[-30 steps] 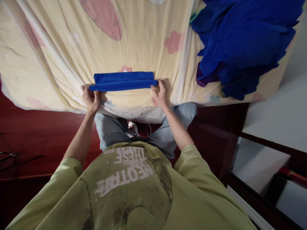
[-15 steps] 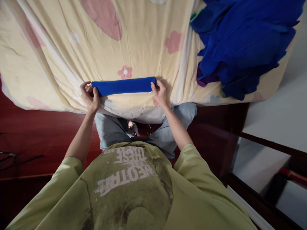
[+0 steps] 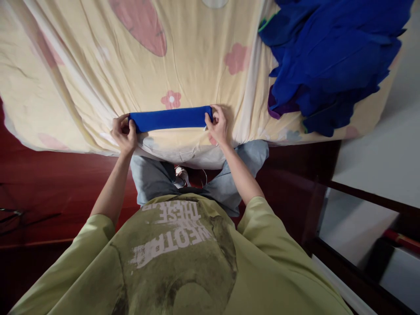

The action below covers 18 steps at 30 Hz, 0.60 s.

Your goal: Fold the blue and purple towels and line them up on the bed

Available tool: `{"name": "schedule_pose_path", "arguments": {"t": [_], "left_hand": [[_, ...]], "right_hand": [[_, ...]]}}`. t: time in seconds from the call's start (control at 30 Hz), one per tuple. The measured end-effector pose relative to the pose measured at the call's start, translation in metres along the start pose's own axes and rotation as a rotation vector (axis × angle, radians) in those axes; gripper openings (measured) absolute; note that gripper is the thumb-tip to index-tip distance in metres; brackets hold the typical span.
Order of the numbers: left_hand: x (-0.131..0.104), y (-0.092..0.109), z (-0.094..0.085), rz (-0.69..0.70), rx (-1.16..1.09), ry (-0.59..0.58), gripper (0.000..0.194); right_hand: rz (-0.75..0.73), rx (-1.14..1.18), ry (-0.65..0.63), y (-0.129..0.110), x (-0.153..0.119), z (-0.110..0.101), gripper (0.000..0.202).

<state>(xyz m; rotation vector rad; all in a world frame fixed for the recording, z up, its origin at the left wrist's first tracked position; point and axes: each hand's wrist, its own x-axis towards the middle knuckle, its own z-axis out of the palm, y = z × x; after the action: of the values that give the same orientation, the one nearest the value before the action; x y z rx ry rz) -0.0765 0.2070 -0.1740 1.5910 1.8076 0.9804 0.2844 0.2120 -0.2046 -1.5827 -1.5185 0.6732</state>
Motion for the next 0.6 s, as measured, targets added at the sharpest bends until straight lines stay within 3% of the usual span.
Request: {"name": "schedule_pose_path", "arguments": {"t": [0.13, 0.27, 0.37, 0.47, 0.6], "left_hand": [[0.000, 0.001, 0.001, 0.036, 0.055, 0.102, 0.044], [0.002, 0.005, 0.000, 0.020, 0.011, 0.063, 0.042], [0.005, 0.007, -0.001, 0.060, -0.010, 0.040, 0.038], [0.007, 0.007, -0.002, 0.174, 0.040, 0.031, 0.029], [0.004, 0.002, -0.006, 0.416, 0.133, -0.156, 0.030]], "right_hand": [[0.001, -0.001, -0.032, -0.005, 0.001, -0.001, 0.050], [-0.008, -0.016, -0.032, -0.014, 0.002, -0.003, 0.044], [-0.109, -0.144, -0.011, -0.021, 0.004, -0.007, 0.035], [-0.221, -0.305, -0.027, -0.028, 0.004, -0.012, 0.027], [-0.310, -0.471, -0.119, -0.038, 0.001, -0.020, 0.030]]}}
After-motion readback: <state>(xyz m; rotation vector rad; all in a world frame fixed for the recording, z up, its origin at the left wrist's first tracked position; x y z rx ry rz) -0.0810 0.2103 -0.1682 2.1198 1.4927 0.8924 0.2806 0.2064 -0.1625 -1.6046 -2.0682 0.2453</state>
